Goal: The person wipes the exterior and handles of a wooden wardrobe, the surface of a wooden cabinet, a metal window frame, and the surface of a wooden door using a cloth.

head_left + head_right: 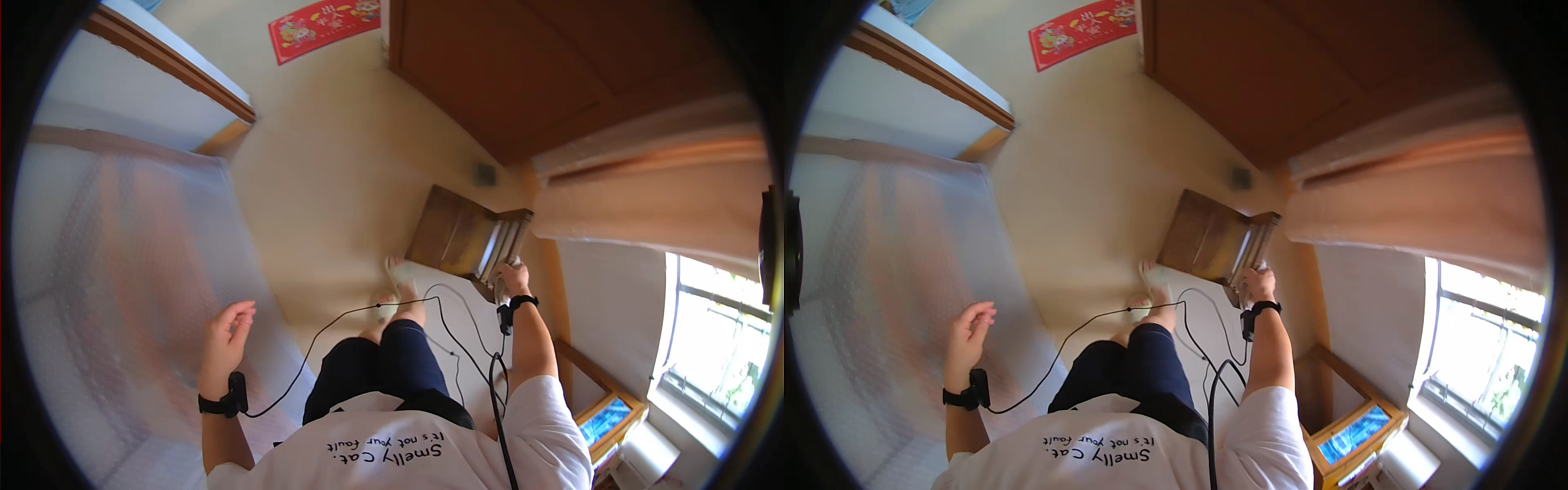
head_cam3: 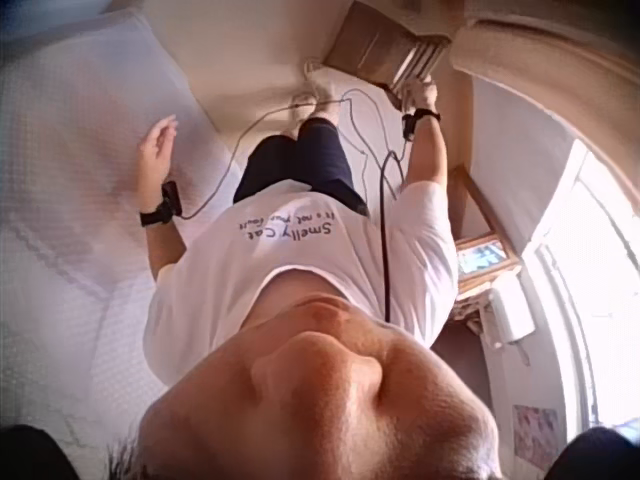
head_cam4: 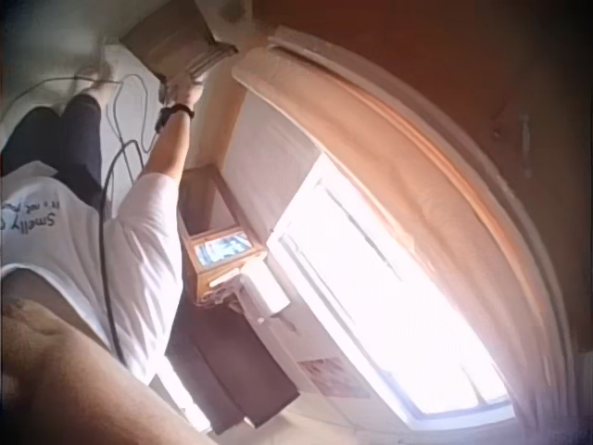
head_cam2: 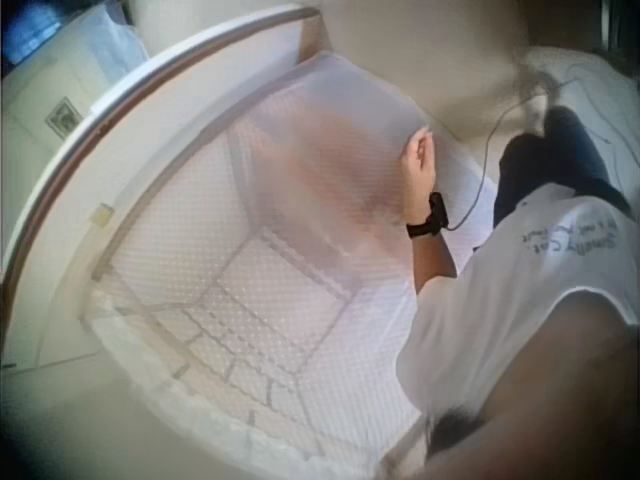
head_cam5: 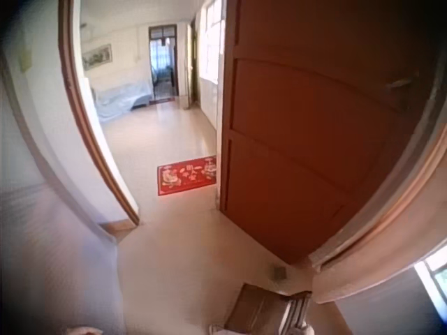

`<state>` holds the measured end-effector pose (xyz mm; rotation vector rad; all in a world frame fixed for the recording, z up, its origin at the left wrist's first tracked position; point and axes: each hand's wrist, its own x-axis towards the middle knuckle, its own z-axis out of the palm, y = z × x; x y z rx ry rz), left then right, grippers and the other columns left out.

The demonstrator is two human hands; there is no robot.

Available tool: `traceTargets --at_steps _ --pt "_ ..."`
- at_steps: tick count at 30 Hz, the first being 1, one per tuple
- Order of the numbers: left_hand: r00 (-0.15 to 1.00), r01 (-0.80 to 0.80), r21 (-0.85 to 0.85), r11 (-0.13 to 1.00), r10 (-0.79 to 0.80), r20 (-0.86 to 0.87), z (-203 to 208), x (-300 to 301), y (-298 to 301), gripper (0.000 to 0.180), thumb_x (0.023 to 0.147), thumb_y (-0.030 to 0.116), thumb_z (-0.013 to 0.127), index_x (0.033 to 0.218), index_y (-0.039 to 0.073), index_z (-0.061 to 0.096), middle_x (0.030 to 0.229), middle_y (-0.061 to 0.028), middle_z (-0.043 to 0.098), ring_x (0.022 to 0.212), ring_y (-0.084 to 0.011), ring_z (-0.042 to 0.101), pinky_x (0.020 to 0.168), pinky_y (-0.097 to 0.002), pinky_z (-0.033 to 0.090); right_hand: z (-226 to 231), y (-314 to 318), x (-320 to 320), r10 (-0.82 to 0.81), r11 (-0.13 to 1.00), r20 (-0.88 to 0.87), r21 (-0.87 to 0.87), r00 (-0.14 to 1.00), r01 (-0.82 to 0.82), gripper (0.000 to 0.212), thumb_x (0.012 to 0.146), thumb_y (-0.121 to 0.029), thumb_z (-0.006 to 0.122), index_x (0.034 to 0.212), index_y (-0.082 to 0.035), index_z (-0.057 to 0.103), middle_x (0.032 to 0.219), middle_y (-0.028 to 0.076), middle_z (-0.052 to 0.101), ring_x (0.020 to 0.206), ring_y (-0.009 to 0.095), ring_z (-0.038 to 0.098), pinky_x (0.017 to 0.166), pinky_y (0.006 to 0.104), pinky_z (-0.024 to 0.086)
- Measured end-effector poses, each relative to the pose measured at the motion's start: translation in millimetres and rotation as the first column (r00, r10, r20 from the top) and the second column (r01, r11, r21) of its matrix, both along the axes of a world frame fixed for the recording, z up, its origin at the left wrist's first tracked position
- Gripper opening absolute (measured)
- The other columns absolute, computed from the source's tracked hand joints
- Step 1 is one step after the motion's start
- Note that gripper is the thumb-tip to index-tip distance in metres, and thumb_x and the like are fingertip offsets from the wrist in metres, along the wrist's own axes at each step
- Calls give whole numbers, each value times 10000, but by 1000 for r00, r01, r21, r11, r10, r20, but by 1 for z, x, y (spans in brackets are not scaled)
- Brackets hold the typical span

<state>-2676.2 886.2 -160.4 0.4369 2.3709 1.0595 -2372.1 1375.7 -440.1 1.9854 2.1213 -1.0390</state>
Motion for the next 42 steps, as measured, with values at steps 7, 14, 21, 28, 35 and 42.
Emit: traceTargets --at_steps 7,14,21,28,35,42 --pt "993 -112 -66 992 109 -46 23 -60 57 186 880 49 535 1042 -29 584 897 -83 643 807 -126 608 718 -255 483 -28 53 -61 -454 858 -401 -439 796 268 192 671 -155 669 783 -8 616 677 49 593 560 163 558 498 317 438" --pt "994 31 -41 999 -35 -100 60 -133 166 176 866 79 563 1013 -9 607 848 -82 666 757 -143 622 683 -251 473 -138 100 13 -649 694 -97 -483 755 534 225 683 -133 675 834 9 585 777 94 588 618 228 527 523 378 432" --pt "992 -77 4 997 77 -99 90 -245 154 188 867 78 555 1023 -12 609 858 -99 667 757 -145 624 664 -250 473 -28 122 -59 540 832 727 -385 424 -399 373 843 -316 514 1104 -62 594 1079 156 621 928 252 629 737 373 518" --pt "966 -135 279 951 190 -177 94 -401 116 184 861 69 545 1009 -18 609 837 -94 660 769 -146 620 652 -256 483 119 191 -180 -440 794 -575 110 690 598 486 758 -144 518 1199 56 467 1067 221 587 904 314 595 770 373 497" --pt "940 -110 382 918 220 -260 132 -569 124 185 853 70 553 1011 -4 614 831 -97 657 729 -123 599 661 -241 472 290 154 -474 -97 968 -662 112 743 226 427 748 -133 569 1127 58 519 1042 152 591 925 231 560 774 335 451" --pt "894 150 359 921 28 -447 150 -712 227 204 845 41 553 1036 -20 596 834 -125 656 720 -152 613 640 -253 480 360 155 -765 278 952 -630 80 725 -296 430 787 -69 569 1200 24 493 1075 113 589 956 181 566 813 308 457"
